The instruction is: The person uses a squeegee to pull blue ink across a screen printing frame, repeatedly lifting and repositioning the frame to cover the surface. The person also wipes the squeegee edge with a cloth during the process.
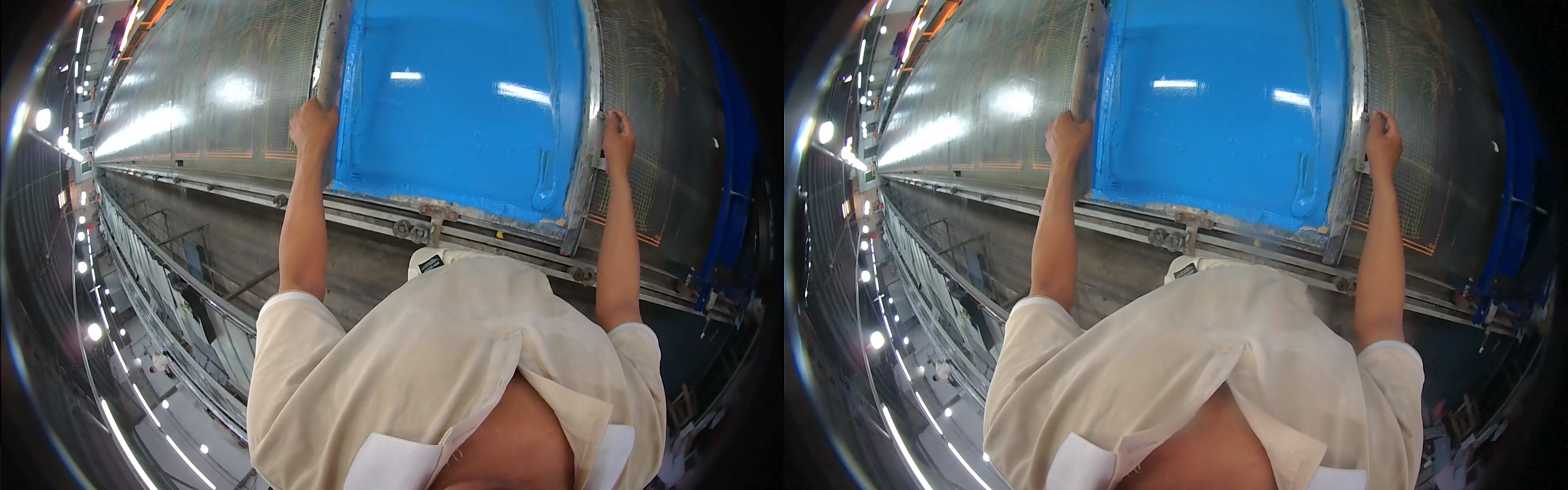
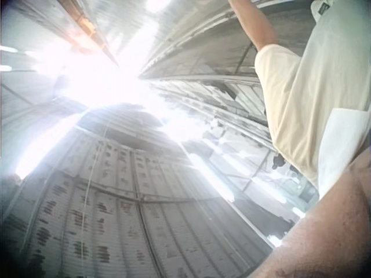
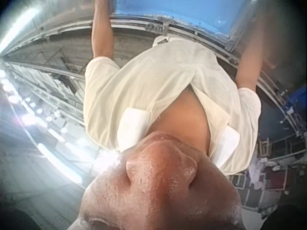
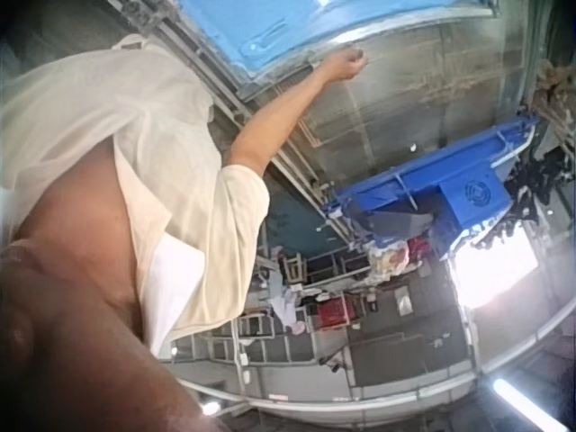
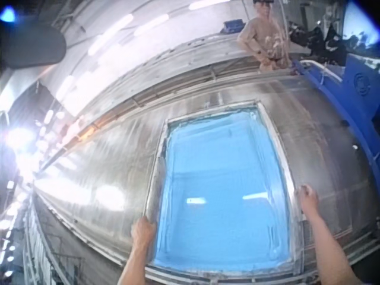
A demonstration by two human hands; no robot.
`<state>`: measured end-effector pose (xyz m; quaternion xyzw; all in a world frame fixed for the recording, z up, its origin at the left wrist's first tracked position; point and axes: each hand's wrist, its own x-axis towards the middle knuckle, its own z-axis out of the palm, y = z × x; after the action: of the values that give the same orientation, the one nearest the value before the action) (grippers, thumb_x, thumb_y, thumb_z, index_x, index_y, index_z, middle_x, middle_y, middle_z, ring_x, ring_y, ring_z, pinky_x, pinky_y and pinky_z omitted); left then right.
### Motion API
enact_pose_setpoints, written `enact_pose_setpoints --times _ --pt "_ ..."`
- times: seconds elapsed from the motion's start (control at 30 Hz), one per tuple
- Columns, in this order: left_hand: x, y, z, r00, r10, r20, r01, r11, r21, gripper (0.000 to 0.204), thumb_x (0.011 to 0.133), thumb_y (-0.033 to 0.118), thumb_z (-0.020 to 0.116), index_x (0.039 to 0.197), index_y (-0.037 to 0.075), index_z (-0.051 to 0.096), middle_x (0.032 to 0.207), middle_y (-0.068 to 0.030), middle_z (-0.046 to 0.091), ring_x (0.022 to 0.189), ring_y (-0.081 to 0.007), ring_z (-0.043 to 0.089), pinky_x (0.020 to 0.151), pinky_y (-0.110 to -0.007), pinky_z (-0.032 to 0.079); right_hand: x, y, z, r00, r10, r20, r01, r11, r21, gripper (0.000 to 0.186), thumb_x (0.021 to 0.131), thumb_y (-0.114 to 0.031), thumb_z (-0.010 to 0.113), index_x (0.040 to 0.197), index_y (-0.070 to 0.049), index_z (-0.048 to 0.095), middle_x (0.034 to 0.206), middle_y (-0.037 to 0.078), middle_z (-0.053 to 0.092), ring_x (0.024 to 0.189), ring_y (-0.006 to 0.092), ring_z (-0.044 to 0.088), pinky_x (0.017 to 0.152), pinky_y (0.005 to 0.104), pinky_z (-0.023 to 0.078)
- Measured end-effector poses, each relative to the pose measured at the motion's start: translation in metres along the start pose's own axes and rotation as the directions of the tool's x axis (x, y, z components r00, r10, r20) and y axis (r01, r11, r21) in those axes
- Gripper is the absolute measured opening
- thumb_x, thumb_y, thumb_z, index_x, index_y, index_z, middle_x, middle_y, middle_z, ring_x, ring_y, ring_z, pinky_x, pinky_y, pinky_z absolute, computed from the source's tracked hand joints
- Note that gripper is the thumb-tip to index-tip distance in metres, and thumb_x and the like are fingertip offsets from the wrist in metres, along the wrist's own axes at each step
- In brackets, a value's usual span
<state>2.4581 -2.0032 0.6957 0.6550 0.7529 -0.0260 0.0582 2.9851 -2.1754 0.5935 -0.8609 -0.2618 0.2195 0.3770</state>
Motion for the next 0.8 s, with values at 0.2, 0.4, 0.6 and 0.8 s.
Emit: enact_pose_setpoints --times 0.2,0.4,0.6,0.8 --pt "-0.014 -0.007 0.015 0.998 -0.055 -0.024 0.057 0.997 0.052 0.039 0.082 0.033 0.064 0.104 0.001 0.071 0.106 -0.0252 0.07 0.101 -0.0451 0.066 0.087 -0.054 0.053 0.007 0.013 0.0 0.989 -0.14 -0.046 0.142 0.988 0.052 0.036 0.096 -0.037 0.06 0.12 -0.013 0.068 0.104 0.012 0.07 0.092 0.0239 0.065 0.083 0.0362 0.049" --pt "-0.049 0.013 0.023 0.973 -0.225 -0.042 0.222 0.972 -0.071 0.041 0.079 0.032 0.065 0.104 -0.001 0.071 0.108 -0.0269 0.069 0.105 -0.0461 0.065 0.09 -0.053 0.053 0.002 0.005 -0.001 0.996 -0.07 -0.051 0.072 0.996 0.047 0.033 0.095 -0.036 0.06 0.117 -0.013 0.069 0.114 0.014 0.07 0.107 0.0319 0.065 0.091 0.0402 0.049" --pt "-0.071 0.074 0.017 0.984 -0.165 -0.072 0.135 0.941 -0.31 0.046 0.076 0.037 0.068 0.101 -0.003 0.072 0.103 -0.027 0.07 0.102 -0.0448 0.067 0.092 -0.049 0.052 0.01 0.014 0.012 0.974 -0.184 -0.131 0.187 0.982 0.009 0.031 0.092 -0.037 0.064 0.112 -0.015 0.071 0.107 0.012 0.071 0.093 0.0281 0.067 0.083 0.0386 0.05" --pt "-0.063 0.096 -0.013 0.959 0.259 -0.112 -0.281 0.914 -0.294 0.052 0.078 0.045 0.071 0.101 -0.001 0.072 0.098 -0.0266 0.07 0.098 -0.0436 0.067 0.087 -0.05 0.052 -0.001 -0.001 0.001 0.991 -0.063 -0.119 0.073 0.994 0.082 0.033 0.091 -0.038 0.064 0.113 -0.014 0.072 0.113 0.014 0.071 0.106 0.0319 0.065 0.092 0.0397 0.049"
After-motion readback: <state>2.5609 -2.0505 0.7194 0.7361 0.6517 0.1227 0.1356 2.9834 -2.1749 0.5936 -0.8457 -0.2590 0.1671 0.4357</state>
